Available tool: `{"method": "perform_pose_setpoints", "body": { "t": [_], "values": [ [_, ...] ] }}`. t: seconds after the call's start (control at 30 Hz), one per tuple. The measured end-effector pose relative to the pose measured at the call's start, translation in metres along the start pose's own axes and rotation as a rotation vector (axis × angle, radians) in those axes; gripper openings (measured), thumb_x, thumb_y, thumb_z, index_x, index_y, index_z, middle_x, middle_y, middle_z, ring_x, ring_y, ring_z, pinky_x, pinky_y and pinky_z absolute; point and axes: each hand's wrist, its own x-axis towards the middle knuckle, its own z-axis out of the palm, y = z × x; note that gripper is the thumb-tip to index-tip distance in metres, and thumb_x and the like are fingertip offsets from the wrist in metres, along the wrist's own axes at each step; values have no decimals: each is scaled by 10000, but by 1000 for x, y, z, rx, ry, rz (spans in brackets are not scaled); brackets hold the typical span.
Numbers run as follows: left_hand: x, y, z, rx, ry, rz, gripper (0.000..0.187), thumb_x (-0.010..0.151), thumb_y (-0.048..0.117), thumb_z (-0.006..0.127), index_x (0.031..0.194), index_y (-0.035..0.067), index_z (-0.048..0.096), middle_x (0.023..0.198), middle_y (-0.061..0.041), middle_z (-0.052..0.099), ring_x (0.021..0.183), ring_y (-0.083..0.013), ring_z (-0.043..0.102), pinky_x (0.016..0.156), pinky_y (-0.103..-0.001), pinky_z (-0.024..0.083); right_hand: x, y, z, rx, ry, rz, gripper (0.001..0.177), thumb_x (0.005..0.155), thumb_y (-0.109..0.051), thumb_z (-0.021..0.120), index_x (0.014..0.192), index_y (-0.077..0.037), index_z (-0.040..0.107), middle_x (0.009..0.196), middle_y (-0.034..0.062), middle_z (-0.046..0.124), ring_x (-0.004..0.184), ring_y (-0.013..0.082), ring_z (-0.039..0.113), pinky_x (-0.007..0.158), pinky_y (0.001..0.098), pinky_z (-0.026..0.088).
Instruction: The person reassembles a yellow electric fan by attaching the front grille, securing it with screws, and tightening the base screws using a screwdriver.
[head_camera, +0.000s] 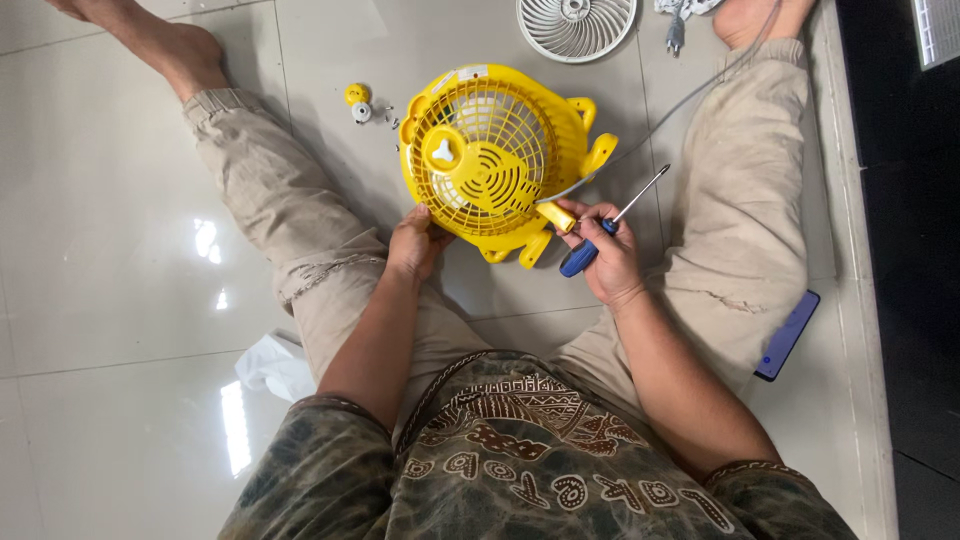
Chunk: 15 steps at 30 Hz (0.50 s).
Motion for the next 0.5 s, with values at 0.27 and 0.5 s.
{"method": "perform_pose_setpoints", "body": {
  "t": [0.27, 0.5],
  "values": [
    [-3, 6, 10, 89, 19, -1, 433, 1097, 339, 387, 1353, 63, 602, 1242, -110, 690, 1118, -277, 654, 1048, -488, 504, 1, -2, -4, 21, 28, 1, 62, 1035, -95, 603, 1070, -68, 560, 1384, 200, 615, 1125, 287, 634, 1121, 514, 471],
    [-7, 10, 16, 95, 54, -18, 431, 1088, 331, 401, 1358, 60, 600, 1230, -118, 693, 1108, -285, 663, 1039, -492, 515, 0, -3, -3, 35, 56, 12, 61, 1025, -77, 599, 1065, -68, 554, 1384, 196, 616, 1143, 290, 630, 1144, 522, 459]
  ]
}}
